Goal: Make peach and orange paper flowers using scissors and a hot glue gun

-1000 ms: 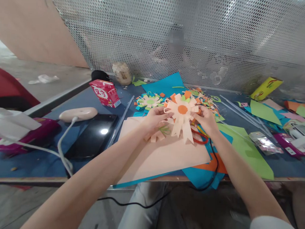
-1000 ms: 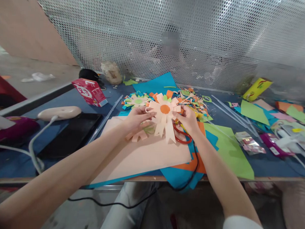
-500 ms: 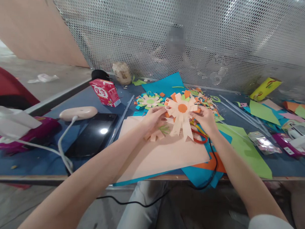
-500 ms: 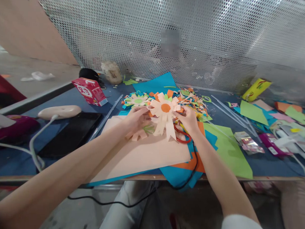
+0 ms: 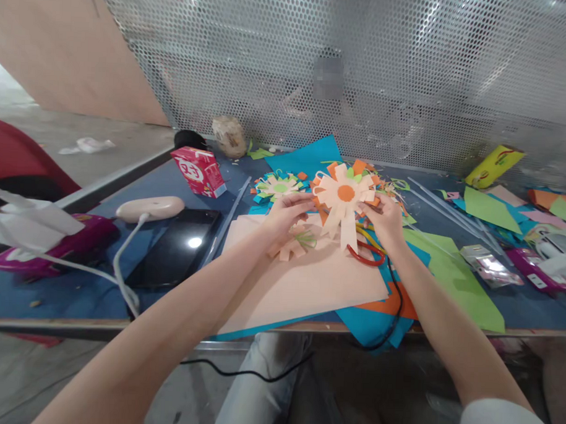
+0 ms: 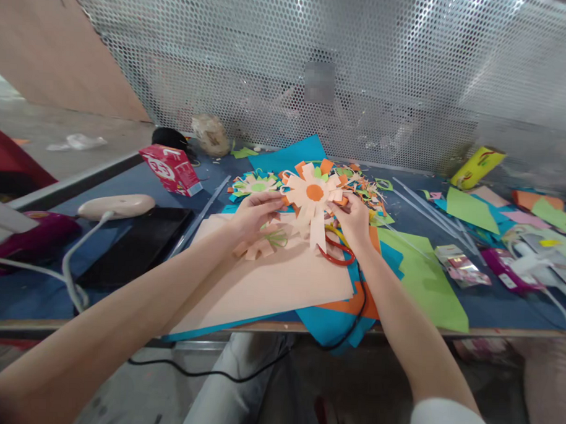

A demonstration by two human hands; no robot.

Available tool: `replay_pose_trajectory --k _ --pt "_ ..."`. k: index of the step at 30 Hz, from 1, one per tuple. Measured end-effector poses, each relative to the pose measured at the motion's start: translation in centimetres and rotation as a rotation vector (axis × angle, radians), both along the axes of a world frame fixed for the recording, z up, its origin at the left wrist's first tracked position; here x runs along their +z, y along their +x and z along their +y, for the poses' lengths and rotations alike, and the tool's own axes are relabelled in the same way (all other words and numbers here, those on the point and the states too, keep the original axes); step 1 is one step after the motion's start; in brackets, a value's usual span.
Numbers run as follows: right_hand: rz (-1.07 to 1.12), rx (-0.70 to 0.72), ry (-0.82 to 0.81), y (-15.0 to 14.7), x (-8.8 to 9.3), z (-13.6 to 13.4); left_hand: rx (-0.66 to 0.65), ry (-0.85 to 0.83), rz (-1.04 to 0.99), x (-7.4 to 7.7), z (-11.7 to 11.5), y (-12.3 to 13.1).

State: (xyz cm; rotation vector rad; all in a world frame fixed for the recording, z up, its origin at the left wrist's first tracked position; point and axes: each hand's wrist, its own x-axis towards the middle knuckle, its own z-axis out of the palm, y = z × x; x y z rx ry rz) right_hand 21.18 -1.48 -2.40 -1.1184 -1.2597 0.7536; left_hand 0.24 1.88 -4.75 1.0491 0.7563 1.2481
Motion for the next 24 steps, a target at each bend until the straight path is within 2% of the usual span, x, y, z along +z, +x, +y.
replay_pose_trajectory --k 12,17,24 --pt "-0.002 -0.026 0.038 0.5 -0.4 0.5 0.192 0.102 0.196 -0.7 1.5 -1.2" --pt "0.084 -0.002 0.011 0.6 0.0 0.6 0.259 0.178 0.206 0.3 1.3 -1.7" --pt "0.234 0.014 -0.022 0.8 0.5 0.7 0.504 0.182 0.260 2.5 1.8 -3.6"
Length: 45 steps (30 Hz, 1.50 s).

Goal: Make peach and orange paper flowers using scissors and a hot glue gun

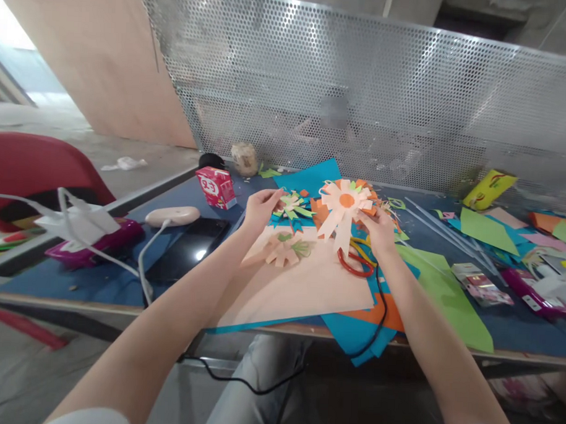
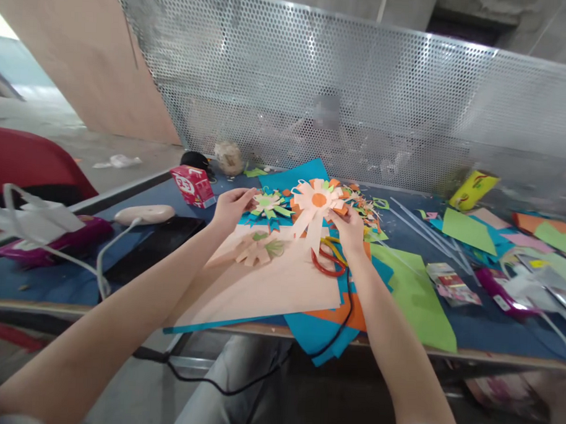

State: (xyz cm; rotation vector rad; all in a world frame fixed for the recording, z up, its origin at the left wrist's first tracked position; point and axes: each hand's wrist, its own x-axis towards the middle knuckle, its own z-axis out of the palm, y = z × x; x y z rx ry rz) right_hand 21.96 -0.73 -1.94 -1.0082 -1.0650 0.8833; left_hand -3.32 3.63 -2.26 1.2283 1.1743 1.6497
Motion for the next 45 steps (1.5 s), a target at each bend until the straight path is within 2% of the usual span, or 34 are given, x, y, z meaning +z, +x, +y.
replay_pose_trajectory --k 3,5,8,11,13,17,21,25,30,36,39,45 --pt "0.119 0.031 0.019 0.2 0.4 0.0 0.105 -0.030 -0.097 1.0 0.1 -0.8" --pt "0.173 0.047 0.021 0.4 0.7 0.0 0.124 -0.044 -0.129 1.4 0.0 -0.9" --pt "0.160 0.055 0.052 0.6 0.9 -0.1 -0.017 -0.033 0.004 1.1 -0.6 -0.1" --pt "0.091 0.081 0.083 0.5 0.8 -0.3 -0.257 0.041 0.186 0.1 -1.4 1.9" --pt "0.040 0.093 0.086 0.3 0.7 -0.4 -0.356 0.093 0.256 -0.7 -1.8 3.4" --pt "-0.044 0.087 0.049 -0.1 0.4 -0.6 -0.366 0.185 0.228 -1.9 -2.5 5.2" --pt "-0.098 0.060 0.037 -0.4 0.2 -0.6 -0.348 0.169 0.273 -3.0 -3.0 5.1" --pt "-0.107 0.050 0.024 -0.5 0.2 -0.6 -0.352 0.062 0.116 -3.4 -3.1 5.1" --pt "-0.127 0.106 0.021 -1.0 0.0 -1.0 -0.393 -0.045 -0.129 -2.9 -3.5 5.8" --pt "-0.138 0.127 0.025 -1.7 -0.6 -1.3 -0.338 -0.203 -0.358 -2.6 -4.0 5.7" --pt "-0.137 0.137 0.026 -1.8 -0.6 -1.4 -0.354 -0.263 -0.471 -2.5 -4.1 5.8" --pt "-0.177 0.141 0.010 -2.0 -0.4 -1.7 -0.318 -0.322 -0.537 -1.3 -5.0 6.1"
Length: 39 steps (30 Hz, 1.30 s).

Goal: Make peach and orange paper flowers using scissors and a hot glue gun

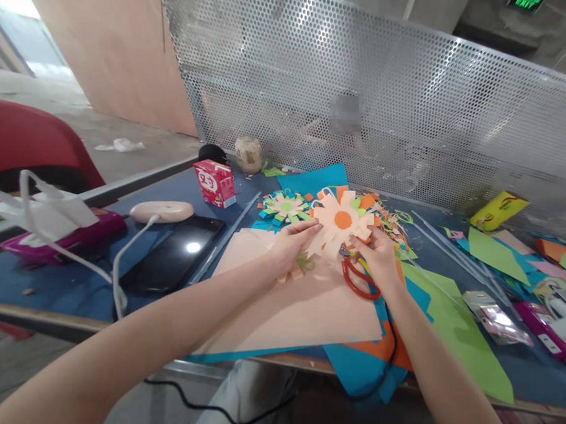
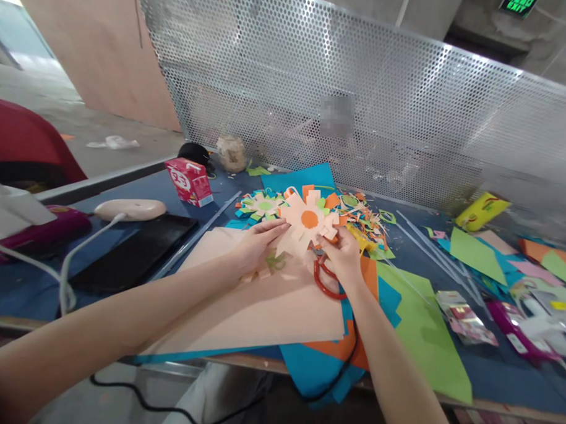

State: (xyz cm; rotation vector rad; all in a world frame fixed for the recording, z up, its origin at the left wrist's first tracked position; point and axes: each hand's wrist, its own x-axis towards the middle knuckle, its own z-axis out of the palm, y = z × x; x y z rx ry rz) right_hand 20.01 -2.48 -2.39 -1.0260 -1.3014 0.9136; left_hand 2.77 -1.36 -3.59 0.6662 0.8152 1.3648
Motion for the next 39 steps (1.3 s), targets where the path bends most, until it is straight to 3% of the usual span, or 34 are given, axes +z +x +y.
replay_pose_trajectory --k 12,17,22,28,32,39 --pt "-0.083 -0.021 -0.033 0.1 0.1 -0.1 -0.043 -0.059 -0.033 0.4 -0.3 -0.2" --pt "-0.097 -0.037 -0.027 0.1 0.2 -0.2 -0.079 -0.044 0.041 0.3 -0.4 -0.2" --pt "-0.087 -0.035 -0.031 -0.1 0.0 -0.2 -0.044 -0.055 0.055 0.1 -0.4 0.0" --pt "0.093 -0.096 0.020 0.3 0.8 -0.2 -0.019 0.136 0.091 -0.3 0.7 -0.6" --pt "0.260 -0.176 0.115 1.1 1.9 -0.1 0.086 0.346 0.283 0.0 1.7 -1.8" --pt "0.390 -0.175 0.050 1.5 2.2 0.1 0.004 0.526 0.899 -0.5 1.8 -2.4"
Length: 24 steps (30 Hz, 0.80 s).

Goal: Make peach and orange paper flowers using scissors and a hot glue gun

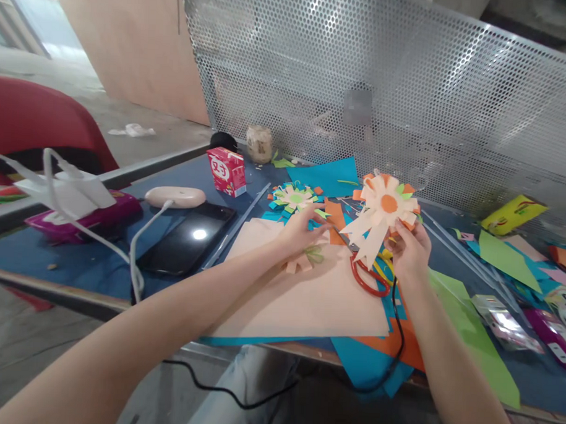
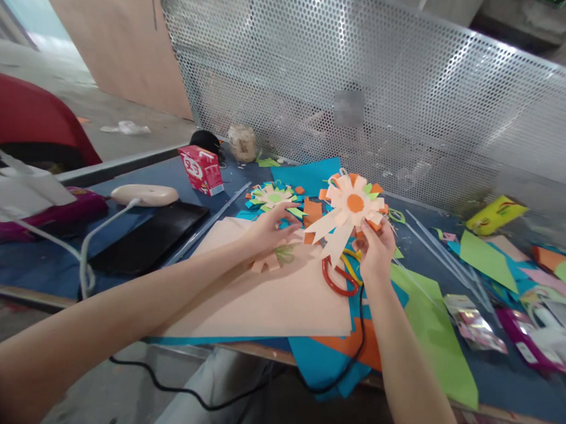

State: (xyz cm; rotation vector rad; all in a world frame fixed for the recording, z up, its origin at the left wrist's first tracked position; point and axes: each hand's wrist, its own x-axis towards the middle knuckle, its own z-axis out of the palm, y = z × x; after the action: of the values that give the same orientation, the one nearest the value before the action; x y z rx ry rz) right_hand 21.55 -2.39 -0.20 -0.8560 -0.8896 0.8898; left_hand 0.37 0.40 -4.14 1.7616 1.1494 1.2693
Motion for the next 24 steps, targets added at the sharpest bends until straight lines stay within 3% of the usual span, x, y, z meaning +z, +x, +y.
replay_pose_trajectory --k 5,11,16,20,24 --pt "0.073 -0.011 0.011 0.2 0.1 0.0 -0.107 0.126 0.471 -1.2 0.2 0.9" --pt "0.113 -0.121 0.050 0.7 0.7 0.0 -0.133 0.192 0.732 -1.4 0.4 1.5" --pt "0.122 -0.140 0.057 0.5 0.7 -0.1 -0.183 0.214 0.748 -0.9 -0.2 1.4" --pt "0.101 -0.154 0.084 0.5 0.9 -0.3 -0.118 0.130 0.690 -0.9 -0.4 1.9" --pt "0.122 -0.174 0.101 0.7 1.2 -0.3 -0.052 0.128 0.793 -0.5 -0.3 2.5"
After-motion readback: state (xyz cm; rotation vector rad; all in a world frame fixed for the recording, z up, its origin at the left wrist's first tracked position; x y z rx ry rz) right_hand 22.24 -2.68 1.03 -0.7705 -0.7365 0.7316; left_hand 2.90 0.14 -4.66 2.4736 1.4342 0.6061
